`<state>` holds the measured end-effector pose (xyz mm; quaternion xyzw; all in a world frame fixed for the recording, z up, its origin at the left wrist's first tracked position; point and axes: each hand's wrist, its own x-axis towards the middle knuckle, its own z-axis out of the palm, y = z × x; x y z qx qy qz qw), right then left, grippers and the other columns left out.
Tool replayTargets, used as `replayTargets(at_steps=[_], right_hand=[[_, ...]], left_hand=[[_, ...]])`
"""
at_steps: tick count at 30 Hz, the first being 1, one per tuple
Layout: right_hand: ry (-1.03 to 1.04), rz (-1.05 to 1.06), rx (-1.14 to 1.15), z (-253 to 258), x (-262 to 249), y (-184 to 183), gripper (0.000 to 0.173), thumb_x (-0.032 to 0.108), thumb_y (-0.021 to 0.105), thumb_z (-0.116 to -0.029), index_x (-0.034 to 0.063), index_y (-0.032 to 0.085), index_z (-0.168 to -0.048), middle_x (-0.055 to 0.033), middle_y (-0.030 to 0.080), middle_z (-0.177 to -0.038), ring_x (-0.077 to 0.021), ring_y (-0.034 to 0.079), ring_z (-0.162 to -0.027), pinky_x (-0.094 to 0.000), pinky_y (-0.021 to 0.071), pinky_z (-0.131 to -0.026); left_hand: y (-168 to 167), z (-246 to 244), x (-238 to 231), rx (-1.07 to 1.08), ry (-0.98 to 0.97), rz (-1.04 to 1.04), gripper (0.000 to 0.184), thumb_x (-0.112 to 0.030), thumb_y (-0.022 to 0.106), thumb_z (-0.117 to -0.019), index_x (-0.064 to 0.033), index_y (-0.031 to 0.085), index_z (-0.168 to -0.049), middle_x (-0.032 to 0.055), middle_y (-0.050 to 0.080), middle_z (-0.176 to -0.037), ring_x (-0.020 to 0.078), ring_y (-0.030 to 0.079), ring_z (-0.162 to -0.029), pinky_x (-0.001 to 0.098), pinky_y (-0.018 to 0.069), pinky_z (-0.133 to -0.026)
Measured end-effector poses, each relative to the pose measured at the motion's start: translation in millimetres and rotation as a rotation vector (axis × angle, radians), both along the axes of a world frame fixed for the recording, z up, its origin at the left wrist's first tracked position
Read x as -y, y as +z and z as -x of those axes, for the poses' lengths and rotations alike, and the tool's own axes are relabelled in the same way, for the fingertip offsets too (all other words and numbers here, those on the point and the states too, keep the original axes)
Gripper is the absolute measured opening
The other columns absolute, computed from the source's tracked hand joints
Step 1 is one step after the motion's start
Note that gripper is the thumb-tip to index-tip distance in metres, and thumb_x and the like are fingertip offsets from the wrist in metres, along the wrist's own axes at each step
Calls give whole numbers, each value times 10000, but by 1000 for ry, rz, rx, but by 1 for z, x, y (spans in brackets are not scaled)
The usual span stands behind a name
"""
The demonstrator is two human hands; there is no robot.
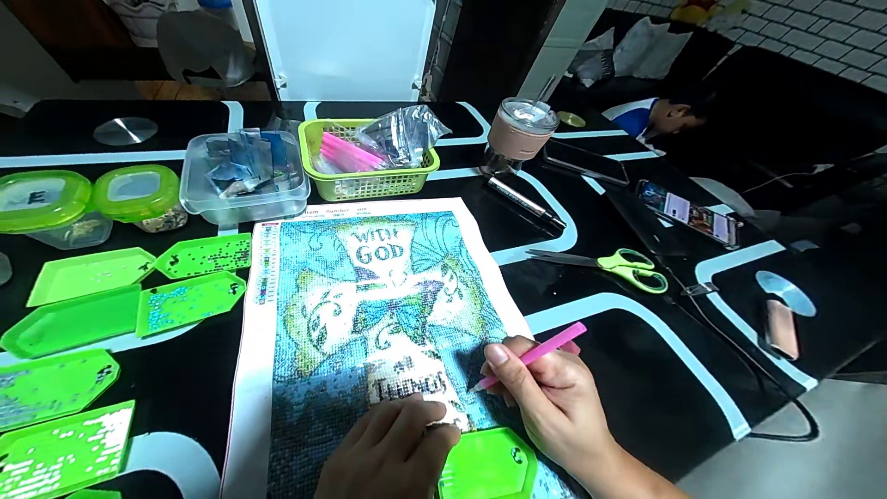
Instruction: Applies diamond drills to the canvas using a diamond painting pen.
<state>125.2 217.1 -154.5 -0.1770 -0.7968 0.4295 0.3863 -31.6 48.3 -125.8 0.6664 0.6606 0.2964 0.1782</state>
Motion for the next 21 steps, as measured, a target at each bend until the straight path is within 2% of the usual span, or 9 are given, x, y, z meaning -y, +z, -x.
replayTargets(at_steps=[10,21], right_hand=[[-10,-149,45,0,0,-2,328,209,529,-1082,23,649,-839,-15,633,-698,14,598,-650,-129,496,-604],[-13,-172,49,1,1,-3,327,201,532,-1079,16,636,-831,-28,624,-695,5,597,-644,-130,496,-602]], left_hand=[[1,-1,-1,1,-1,10,376,-325,793,-857,-107,760,-1161,92,716,-1261,281,652,-1201,399,539,-965],[1,0,-1,-10,-4,11,379,-326,791,-859,-108,756,-1168,88,712,-1269,283,645,-1216,401,532,-983]])
